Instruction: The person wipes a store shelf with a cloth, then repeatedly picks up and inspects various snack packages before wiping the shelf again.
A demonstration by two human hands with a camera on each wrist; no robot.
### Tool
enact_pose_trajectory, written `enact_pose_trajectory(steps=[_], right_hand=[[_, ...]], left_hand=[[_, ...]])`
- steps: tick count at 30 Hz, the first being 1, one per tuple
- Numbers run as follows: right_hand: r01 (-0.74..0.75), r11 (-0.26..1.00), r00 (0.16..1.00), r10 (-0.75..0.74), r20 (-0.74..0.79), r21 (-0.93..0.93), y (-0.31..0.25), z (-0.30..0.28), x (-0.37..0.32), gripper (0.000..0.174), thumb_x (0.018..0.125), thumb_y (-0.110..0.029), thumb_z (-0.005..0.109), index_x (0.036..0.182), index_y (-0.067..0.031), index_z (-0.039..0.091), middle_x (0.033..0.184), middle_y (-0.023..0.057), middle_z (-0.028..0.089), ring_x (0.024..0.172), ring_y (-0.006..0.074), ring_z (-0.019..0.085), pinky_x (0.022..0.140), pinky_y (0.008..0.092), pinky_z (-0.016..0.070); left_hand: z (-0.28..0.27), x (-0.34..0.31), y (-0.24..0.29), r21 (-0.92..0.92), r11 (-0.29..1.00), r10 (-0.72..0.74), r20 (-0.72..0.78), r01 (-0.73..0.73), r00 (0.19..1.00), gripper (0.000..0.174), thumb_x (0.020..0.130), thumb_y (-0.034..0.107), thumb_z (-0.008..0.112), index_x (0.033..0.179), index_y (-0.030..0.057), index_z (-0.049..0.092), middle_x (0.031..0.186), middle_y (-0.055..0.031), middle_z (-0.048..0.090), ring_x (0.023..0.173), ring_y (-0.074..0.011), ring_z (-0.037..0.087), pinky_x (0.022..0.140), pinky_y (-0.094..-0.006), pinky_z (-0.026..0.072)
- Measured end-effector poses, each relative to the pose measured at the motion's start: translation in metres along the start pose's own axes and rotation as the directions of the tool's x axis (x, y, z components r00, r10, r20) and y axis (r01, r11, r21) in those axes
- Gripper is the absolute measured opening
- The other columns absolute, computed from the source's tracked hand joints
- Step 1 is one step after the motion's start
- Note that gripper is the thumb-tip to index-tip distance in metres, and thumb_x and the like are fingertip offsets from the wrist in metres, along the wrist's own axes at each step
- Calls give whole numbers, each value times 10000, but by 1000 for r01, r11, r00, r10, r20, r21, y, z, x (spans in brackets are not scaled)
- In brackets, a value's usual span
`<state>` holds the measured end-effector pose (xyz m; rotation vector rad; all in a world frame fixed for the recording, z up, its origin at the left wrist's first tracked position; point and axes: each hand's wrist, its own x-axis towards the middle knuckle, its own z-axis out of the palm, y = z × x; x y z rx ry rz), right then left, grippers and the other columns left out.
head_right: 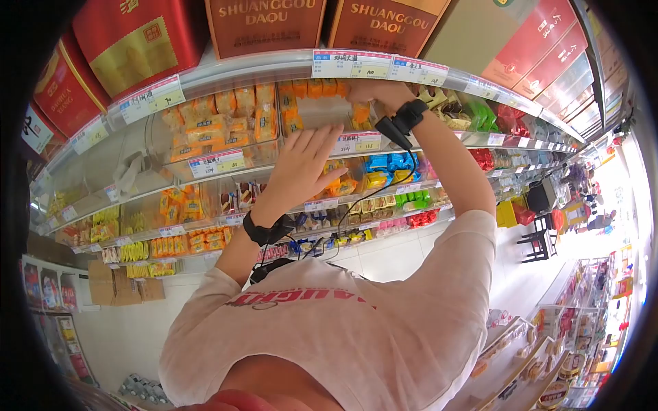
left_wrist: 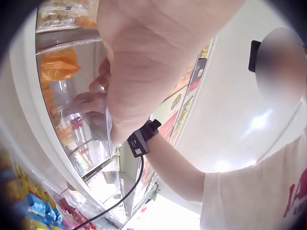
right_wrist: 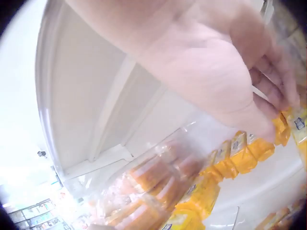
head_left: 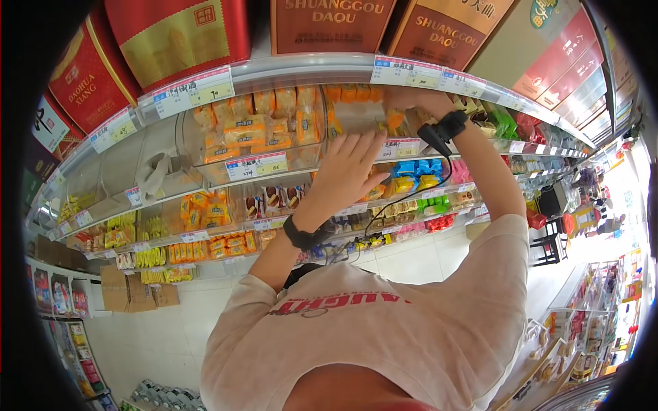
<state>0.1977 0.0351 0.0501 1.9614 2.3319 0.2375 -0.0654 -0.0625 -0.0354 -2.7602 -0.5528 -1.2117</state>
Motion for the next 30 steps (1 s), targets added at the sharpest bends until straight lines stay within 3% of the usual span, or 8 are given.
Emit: enact_pose_trajectory(steps=[3,6,9,12,15,21,27,30], right_hand=[[166,985,906,-174,387,52,-11,-9,-8,274,792,-316,673,774,-43,693,694,125,673,654,269,637,615,428,506],[-44,997,954,23,299,64,-6,-6,-13,313,785,-352,676,725,-46,698,657,99,666,649,238,647,634,424,512],[-50,998,960,41,278,25,-7,-7,-16,304,812,-343,680,833,-43,725,684,83,688,675,225,665,661,416,524],[-93,969,952,20,305,228,-13,-20,-29,448,843,-323,688,1123,26,713,851,169,744,749,299,724,719,432,562],[86,907,991,-37,-125,412,-8,-4,-59,462,927,-361,665,1205,7,683,940,185,748,809,310,733,743,440,568],[297,722,917,-32,-398,625,-60,-35,-170,251,955,-55,675,1197,13,685,998,154,721,926,282,703,810,383,553],[354,421,919,8,-394,835,-69,17,-249,184,919,6,703,1103,15,712,963,143,723,870,258,708,767,333,551],[232,366,936,168,-309,901,-66,63,-274,152,940,12,680,1086,18,718,952,127,734,870,225,712,769,318,549]], left_hand=[[0,1,1,11,1000,6,5,-6,1000,720,933,408,718,1481,3,487,1340,-120,588,1176,-288,540,1040,-417,406],[0,2,1,14,1000,0,3,0,1000,714,928,397,725,1482,11,490,1337,-109,590,1179,-278,540,1044,-417,400],[1,3,1,11,1000,9,-7,-9,1000,689,893,370,744,1426,-12,531,1332,-136,594,1185,-296,544,1049,-420,413],[-2,5,2,-41,999,-28,29,29,999,707,921,359,733,1489,19,485,1375,-115,582,1196,-278,537,1051,-420,391],[-5,6,3,-52,998,-40,56,43,998,700,918,331,731,1494,20,481,1397,-115,576,1205,-280,535,1047,-422,389],[-4,9,8,-15,997,-81,86,82,993,694,883,278,758,1474,25,496,1402,-111,576,1206,-284,541,1036,-429,385],[-3,15,19,-13,983,-181,116,184,977,666,864,209,777,1461,60,522,1395,-111,589,1243,-305,547,1060,-452,392],[-14,22,28,-113,973,-200,37,203,979,613,858,165,789,1422,63,569,1407,-112,593,1289,-317,550,1042,-453,456]])
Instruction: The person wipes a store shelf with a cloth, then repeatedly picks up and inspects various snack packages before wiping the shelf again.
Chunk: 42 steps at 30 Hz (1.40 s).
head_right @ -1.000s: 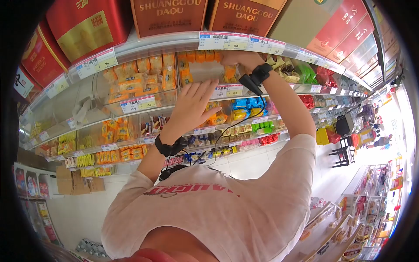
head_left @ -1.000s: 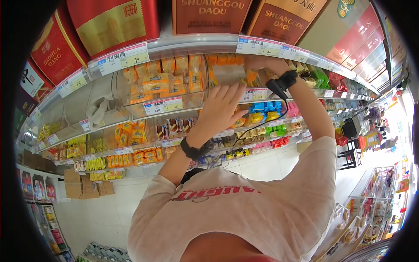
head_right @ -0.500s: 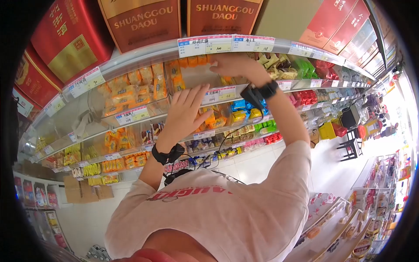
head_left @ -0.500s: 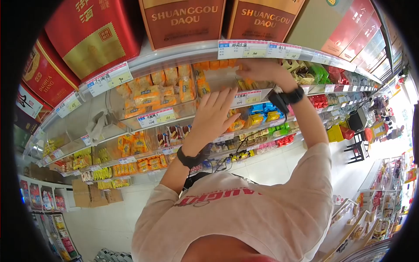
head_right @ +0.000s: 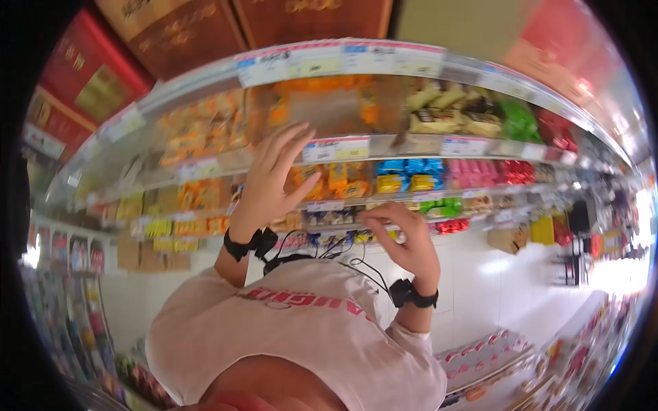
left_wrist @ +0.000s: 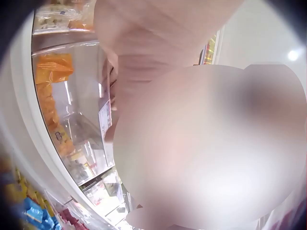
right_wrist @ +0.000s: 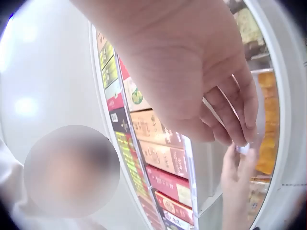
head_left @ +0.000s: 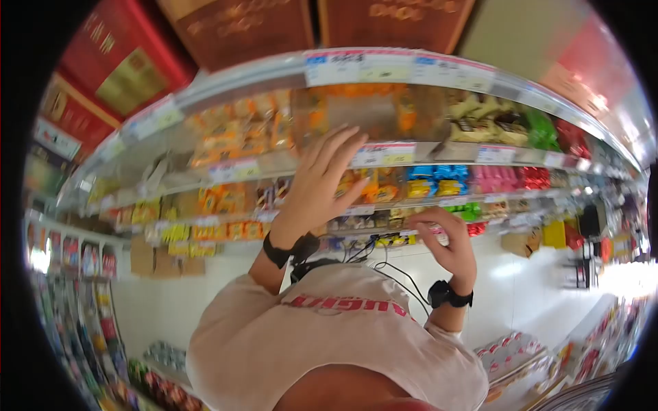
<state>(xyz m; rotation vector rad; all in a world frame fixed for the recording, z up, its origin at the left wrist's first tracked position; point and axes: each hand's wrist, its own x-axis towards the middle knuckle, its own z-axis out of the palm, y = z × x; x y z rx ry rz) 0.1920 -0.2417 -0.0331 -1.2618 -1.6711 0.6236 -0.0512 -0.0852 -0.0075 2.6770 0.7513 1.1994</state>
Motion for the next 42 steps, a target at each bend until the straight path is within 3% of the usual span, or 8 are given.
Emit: enact_pose_trajectory(steps=[3,6,11,13,21,28,35,42], right_hand=[[-200,972,976,208,-57,123,41,6,-31,140,958,13,667,1088,23,717,945,114,743,871,192,709,780,304,545],[-288,921,954,299,-4,263,71,13,-41,129,970,13,657,1085,26,715,940,106,742,866,169,703,787,296,541],[-235,960,966,214,145,154,77,37,-15,152,955,22,670,1103,31,702,964,125,734,856,187,716,790,300,547],[-181,974,966,150,212,136,62,52,1,166,951,22,673,1115,31,698,979,133,732,859,201,721,793,307,550],[-133,970,893,28,450,202,13,153,40,152,977,-8,669,1119,39,696,992,132,741,909,192,733,814,318,569],[34,959,813,-191,550,283,-45,315,131,159,995,-100,660,1106,11,684,928,178,682,841,273,708,766,392,548],[529,695,824,-283,491,-487,33,495,209,167,874,-95,656,1006,-11,713,950,201,710,884,344,723,760,465,556],[581,493,661,178,729,-647,61,524,234,77,805,-120,715,746,-102,760,752,96,727,799,280,739,676,408,544]], left_hand=[[-5,-22,9,-200,978,-66,-3,64,998,548,863,129,791,1379,66,616,1391,-116,614,1277,-337,582,944,-409,545],[1,-49,5,-191,966,-153,117,174,981,237,894,82,755,1120,23,719,1074,-124,721,949,-290,700,764,-364,579],[-12,-110,-36,-30,780,-592,290,626,752,166,970,132,690,1017,-27,710,907,-135,715,765,-268,706,673,-364,570],[-26,-137,-58,-27,722,-683,133,692,718,167,973,156,658,965,-9,682,902,-135,730,732,-306,699,673,-377,547],[-81,-270,-228,52,590,-808,41,806,588,274,977,191,692,1153,-19,675,1027,-172,746,915,-288,741,810,-374,572],[-75,-334,-351,259,699,-715,218,666,665,564,857,221,757,1357,25,584,1275,-236,662,1230,-410,610,1013,-482,511],[-64,-341,-372,118,711,-685,336,693,646,642,790,185,770,1393,67,586,1406,-235,540,1230,-423,598,1017,-477,526],[-69,-335,-365,190,695,-696,418,694,583,471,778,202,782,1232,94,712,1384,-239,503,1251,-398,561,956,-496,565]])
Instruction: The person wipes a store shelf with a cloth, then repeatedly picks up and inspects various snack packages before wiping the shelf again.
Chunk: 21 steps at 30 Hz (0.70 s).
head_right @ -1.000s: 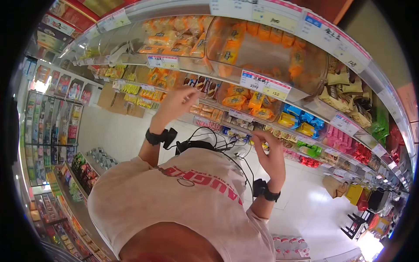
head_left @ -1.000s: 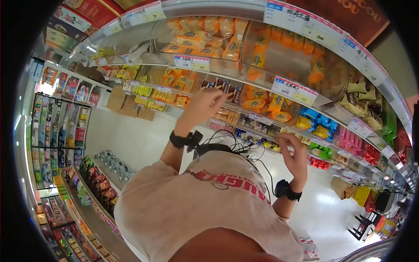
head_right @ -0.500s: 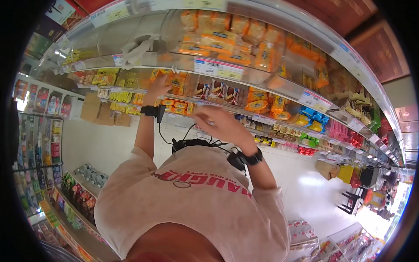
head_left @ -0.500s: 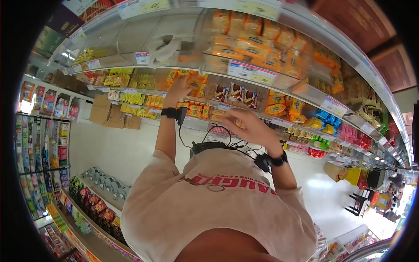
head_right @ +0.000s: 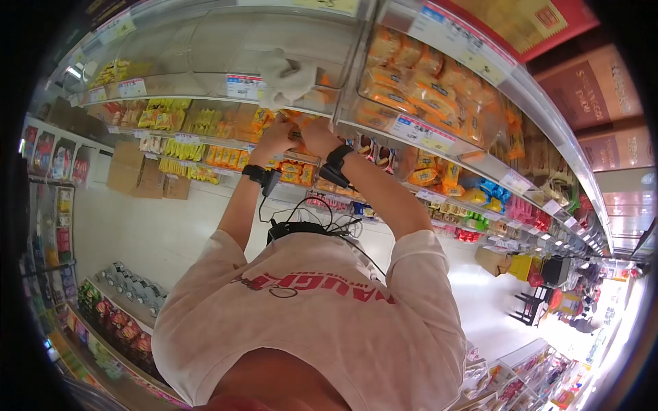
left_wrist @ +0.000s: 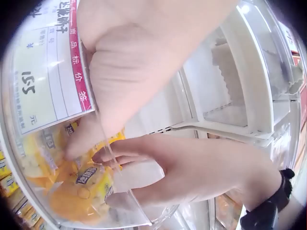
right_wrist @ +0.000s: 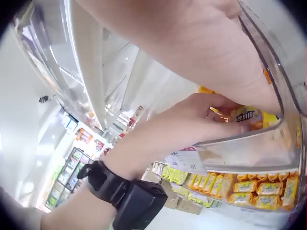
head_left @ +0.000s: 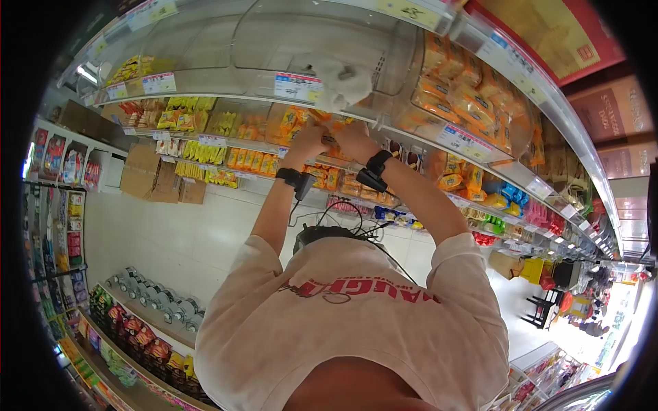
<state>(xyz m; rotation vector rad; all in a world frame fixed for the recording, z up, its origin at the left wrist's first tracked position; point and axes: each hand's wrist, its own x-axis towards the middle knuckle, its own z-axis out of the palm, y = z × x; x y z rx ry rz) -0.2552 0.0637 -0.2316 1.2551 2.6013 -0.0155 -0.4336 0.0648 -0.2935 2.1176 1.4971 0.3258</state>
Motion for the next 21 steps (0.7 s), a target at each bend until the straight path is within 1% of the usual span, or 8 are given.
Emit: enact_pose_trajectory(steps=[5,6,9,11,12,15,18,21], right_hand=[[107,994,993,-107,-55,-11,5,1,4,62,798,-89,713,766,-78,764,802,128,736,836,287,746,713,435,566],[114,993,993,-114,20,13,7,-7,3,102,792,-61,710,873,-45,770,905,148,745,875,317,740,757,464,578],[88,977,979,-49,-197,196,11,12,4,197,792,-70,723,983,-28,747,998,154,741,939,345,727,805,485,572],[105,976,961,-50,-272,190,9,11,-4,248,803,-72,722,1048,-35,722,999,149,739,966,361,717,857,489,561],[114,976,948,-51,-313,188,4,1,-10,275,808,-72,721,1081,-38,709,1000,147,738,980,369,712,883,491,556],[0,964,995,26,-96,266,-4,-28,-28,367,812,-60,730,1172,-49,660,1110,182,709,1069,367,684,968,494,525],[-13,934,998,34,-53,356,-3,-27,-32,502,822,-64,745,1299,-61,588,1276,198,641,1165,366,642,1012,487,504],[212,801,924,23,-382,561,-8,-56,-65,522,849,-102,744,1331,-50,551,1236,207,655,1040,419,690,886,467,566]], left_hand=[[-3,-18,16,-85,996,-44,-272,21,961,403,781,198,774,1166,93,717,1312,-190,577,1258,-383,546,935,-499,570],[0,-15,15,-94,995,-46,-308,18,950,385,782,191,771,1150,91,718,1288,-181,597,1265,-383,541,928,-500,571],[6,-14,7,20,992,119,-397,-121,910,355,792,170,771,1131,82,713,1231,-164,633,1226,-389,574,915,-502,573],[1,-9,9,-154,988,-31,-161,6,986,349,796,146,767,1133,77,710,1223,-171,634,1180,-397,599,924,-505,564],[-5,-8,12,-220,972,-94,-30,85,995,346,798,134,764,1134,75,709,1219,-175,635,1158,-401,611,928,-506,559],[-9,-18,19,-183,979,34,-295,-91,955,344,779,99,762,1116,47,716,1128,-181,631,992,-407,676,872,-496,556],[13,-4,-4,-150,986,29,-283,-74,959,344,788,79,739,1129,45,714,1101,-185,635,1017,-401,673,866,-496,554],[8,-6,-3,-77,995,45,-225,-64,973,422,858,119,723,1276,85,671,1254,-189,627,1072,-413,657,871,-512,565]])
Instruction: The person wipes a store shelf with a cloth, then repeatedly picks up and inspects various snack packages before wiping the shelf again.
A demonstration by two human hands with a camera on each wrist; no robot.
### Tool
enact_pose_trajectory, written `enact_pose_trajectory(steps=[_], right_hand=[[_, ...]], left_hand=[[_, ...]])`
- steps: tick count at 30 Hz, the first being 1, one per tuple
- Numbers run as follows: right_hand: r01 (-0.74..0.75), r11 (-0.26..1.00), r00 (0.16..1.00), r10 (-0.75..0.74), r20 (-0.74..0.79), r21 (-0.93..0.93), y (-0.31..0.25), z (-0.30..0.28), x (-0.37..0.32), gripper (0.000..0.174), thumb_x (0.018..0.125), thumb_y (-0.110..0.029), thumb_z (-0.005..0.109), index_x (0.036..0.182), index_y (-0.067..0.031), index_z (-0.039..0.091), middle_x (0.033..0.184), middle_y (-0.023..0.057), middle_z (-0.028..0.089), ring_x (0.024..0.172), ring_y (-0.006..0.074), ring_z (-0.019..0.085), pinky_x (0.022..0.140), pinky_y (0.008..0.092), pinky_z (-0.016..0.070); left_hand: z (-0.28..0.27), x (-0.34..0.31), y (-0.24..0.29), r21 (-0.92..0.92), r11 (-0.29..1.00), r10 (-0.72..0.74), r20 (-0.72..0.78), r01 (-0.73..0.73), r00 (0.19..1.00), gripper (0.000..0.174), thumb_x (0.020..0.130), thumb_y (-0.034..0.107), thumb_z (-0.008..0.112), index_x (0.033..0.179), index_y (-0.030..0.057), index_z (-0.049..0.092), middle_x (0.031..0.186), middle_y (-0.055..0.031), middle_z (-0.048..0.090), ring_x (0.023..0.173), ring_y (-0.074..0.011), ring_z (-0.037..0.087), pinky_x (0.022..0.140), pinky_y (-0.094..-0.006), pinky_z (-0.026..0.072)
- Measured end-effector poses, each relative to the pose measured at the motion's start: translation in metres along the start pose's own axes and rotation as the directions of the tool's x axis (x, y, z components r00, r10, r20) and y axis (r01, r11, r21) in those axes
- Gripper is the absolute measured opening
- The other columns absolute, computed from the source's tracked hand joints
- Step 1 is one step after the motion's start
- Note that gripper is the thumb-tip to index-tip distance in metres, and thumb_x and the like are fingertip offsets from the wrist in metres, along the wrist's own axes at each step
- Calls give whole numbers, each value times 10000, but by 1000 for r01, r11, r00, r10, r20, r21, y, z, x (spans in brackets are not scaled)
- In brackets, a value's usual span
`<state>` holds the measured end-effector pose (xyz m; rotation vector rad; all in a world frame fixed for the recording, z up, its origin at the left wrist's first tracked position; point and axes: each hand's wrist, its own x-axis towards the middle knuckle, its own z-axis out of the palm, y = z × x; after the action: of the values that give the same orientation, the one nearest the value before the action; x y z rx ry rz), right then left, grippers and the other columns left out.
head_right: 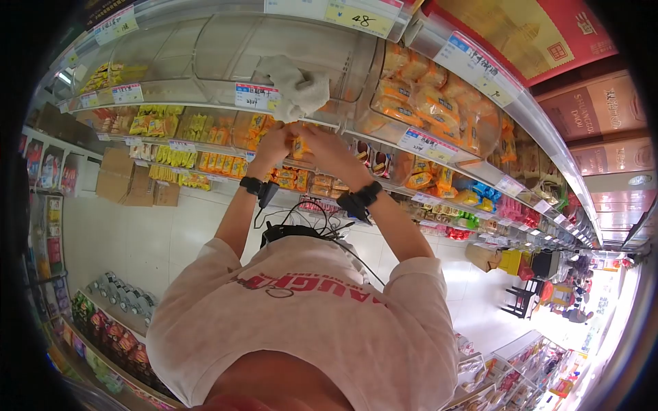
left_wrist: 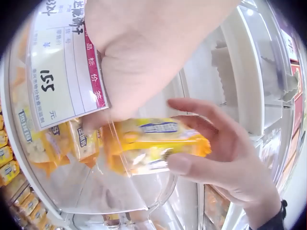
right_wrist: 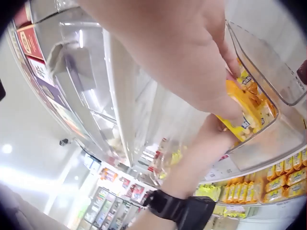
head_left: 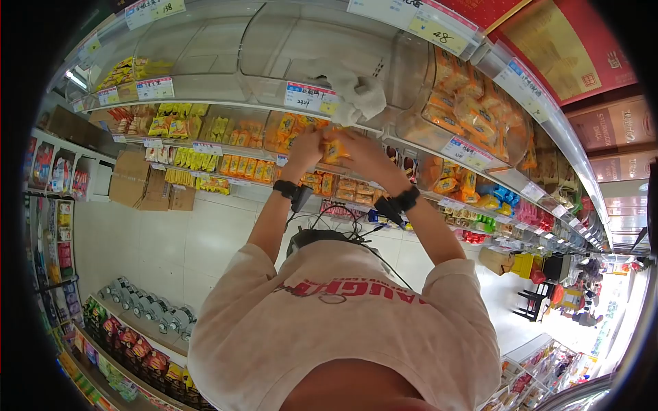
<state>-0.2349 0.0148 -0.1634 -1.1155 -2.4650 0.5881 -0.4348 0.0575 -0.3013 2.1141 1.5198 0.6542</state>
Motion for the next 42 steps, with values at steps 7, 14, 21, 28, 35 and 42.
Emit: enact_pose_trajectory(steps=[7,14,21,28,35,42], right_hand=[[-158,959,978,185,-100,234,-28,-39,-63,570,836,-43,757,1365,-104,553,1344,177,543,1279,398,537,1036,439,480],[-78,941,954,166,-249,328,-47,-61,-117,519,821,16,776,1305,-91,624,1356,121,581,1277,342,574,1059,417,486],[20,923,941,113,-319,384,-44,-107,-176,521,819,-37,830,1310,-107,671,1365,110,600,1255,307,602,1015,397,518],[172,687,879,217,-425,706,-11,-137,-289,409,863,-42,818,1250,-90,694,1397,116,572,1287,268,581,998,344,523],[124,866,742,243,-625,484,7,-176,-383,565,784,47,847,1271,-82,591,1320,115,547,1269,312,557,1088,446,461],[155,950,621,119,-775,271,15,-184,-413,395,797,49,819,1141,-103,698,1295,95,522,1288,317,568,987,424,534]], left_hand=[[-27,-11,27,-158,983,74,-146,-97,986,437,942,139,687,1359,59,583,1236,-203,628,1121,-385,638,850,-490,553],[-87,-60,78,-546,837,8,49,20,999,369,1088,147,541,1448,77,589,1217,-77,665,1075,-134,594,926,-266,468],[-112,-97,175,-764,633,13,172,125,985,355,1084,141,547,1404,1,609,1358,-64,669,1176,-125,590,1021,-275,451],[-84,-110,291,-827,551,276,53,-113,960,625,865,-84,767,1445,-30,541,1433,-140,600,1316,-218,571,1145,-375,437],[-27,-111,377,-651,708,271,-109,-274,957,687,801,-86,817,1431,2,557,1375,-133,604,1310,-233,575,1122,-384,463],[-11,-103,431,-519,738,405,-171,-432,898,695,788,-135,763,1434,-6,541,1353,-146,556,1284,-264,572,1106,-392,472]])
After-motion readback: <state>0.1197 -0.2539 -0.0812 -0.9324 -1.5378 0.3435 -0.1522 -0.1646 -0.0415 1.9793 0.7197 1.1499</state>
